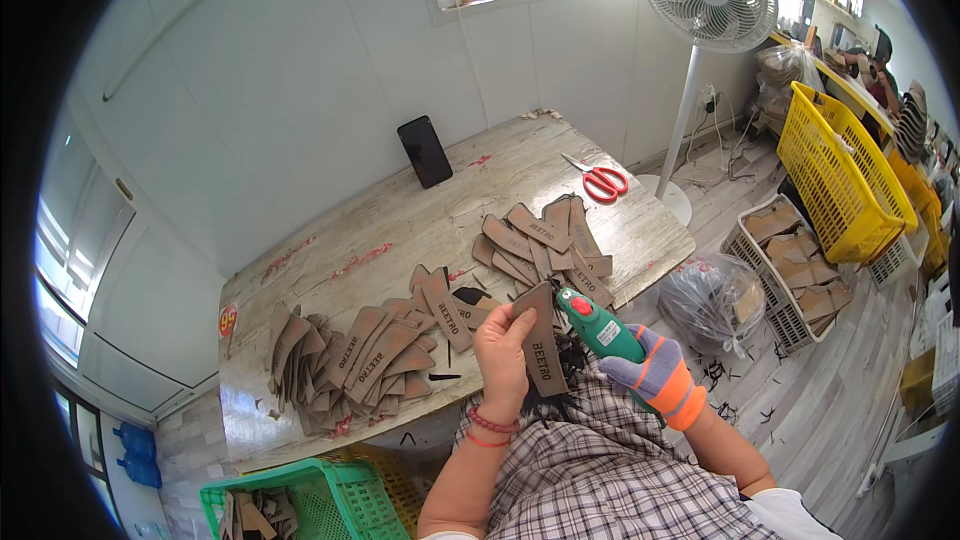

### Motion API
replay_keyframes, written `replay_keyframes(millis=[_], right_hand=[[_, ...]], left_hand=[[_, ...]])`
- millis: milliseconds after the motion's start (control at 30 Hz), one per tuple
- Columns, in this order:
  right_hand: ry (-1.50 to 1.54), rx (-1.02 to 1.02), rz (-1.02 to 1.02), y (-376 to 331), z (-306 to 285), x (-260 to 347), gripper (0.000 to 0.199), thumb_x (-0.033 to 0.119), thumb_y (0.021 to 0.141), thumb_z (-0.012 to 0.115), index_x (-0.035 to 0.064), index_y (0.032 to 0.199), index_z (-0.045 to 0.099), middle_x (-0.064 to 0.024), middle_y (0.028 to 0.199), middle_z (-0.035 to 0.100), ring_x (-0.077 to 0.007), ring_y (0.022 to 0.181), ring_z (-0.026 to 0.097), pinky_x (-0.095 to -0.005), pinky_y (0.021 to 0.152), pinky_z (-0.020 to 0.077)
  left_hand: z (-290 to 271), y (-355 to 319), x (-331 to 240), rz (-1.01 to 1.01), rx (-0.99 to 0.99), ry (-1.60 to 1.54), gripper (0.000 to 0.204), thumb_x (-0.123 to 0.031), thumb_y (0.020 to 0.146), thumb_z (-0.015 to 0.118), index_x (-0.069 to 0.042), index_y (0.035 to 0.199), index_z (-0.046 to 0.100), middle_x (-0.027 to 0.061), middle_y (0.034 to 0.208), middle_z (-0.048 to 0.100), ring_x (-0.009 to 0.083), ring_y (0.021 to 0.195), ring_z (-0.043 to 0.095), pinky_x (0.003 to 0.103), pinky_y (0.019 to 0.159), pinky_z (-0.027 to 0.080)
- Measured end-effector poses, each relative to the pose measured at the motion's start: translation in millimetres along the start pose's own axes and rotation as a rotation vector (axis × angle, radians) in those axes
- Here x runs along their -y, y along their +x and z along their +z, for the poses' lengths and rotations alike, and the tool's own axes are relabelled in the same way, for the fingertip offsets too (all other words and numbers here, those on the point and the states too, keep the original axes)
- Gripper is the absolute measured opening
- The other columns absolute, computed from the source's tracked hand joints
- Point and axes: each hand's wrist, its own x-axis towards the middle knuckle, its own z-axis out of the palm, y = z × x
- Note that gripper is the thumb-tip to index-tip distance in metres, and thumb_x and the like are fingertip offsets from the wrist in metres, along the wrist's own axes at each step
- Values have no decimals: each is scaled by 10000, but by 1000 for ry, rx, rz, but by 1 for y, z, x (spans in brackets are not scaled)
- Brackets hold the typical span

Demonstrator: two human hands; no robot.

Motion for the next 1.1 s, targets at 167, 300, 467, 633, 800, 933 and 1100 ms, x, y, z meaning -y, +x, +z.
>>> replay_keyframes(millis=[167, 300, 467, 633, 800, 933, 1100], right_hand=[[-79, 16, -24, -2, -2, 2, 555, 272, 771, 832, -1, 1186, 584, 3, 795, 637, -35, 633, 550, -208, 569, 462], [-101, 27, -9, -4, -2, 6, 581, 280, 760, 841, -4, 1197, 584, -4, 812, 652, -39, 656, 571, -214, 590, 477], [-176, 89, -6, -5, -3, 14, 590, 284, 762, 836, -5, 1212, 588, -27, 838, 679, -60, 700, 610, -224, 650, 508], [-300, 153, 14, -7, -7, 25, 594, 312, 761, 831, -2, 1207, 596, -60, 876, 700, -67, 738, 637, -234, 684, 524], [-413, 191, -67, -6, -7, 28, 563, 253, 778, 820, -16, 1217, 594, -30, 774, 676, -54, 592, 601, -212, 544, 485], [-379, 213, -58, -4, -8, 25, 580, 255, 773, 823, -21, 1227, 591, -36, 776, 676, -58, 585, 602, -216, 540, 490], [-412, 243, -67, -3, -8, 26, 596, 249, 770, 824, -21, 1244, 585, -39, 791, 678, -58, 585, 601, -214, 539, 490]], left_hand=[[-11, 3, -15, 29, 50, 125, 95, -42, 936, 587, 28, 976, 637, 14, 871, 654, 49, 760, 566, 207, 694, 470], [-18, 4, -32, 49, 124, 266, 81, -46, 937, 586, 19, 957, 630, 0, 855, 637, 42, 759, 552, 204, 685, 462], [-30, 7, -47, 70, 188, 406, 65, -39, 909, 608, 14, 933, 635, -2, 849, 631, 47, 765, 542, 213, 684, 455], [-42, 11, -62, 194, 236, 592, 55, -32, 874, 668, 15, 899, 660, -30, 814, 607, 39, 731, 523, 203, 665, 426], [-46, 13, -76, 184, 304, 689, 89, -45, 828, 700, 34, 855, 671, -4, 783, 599, 64, 712, 523, 225, 644, 415], [-49, 13, -79, 166, 316, 724, 124, -62, 809, 712, 46, 834, 658, 11, 743, 576, 83, 690, 514, 242, 622, 413], [-51, 12, -80, 100, 364, 704, 90, -37, 812, 709, 38, 844, 673, -17, 769, 593, 52, 703, 498, 221, 628, 398]])
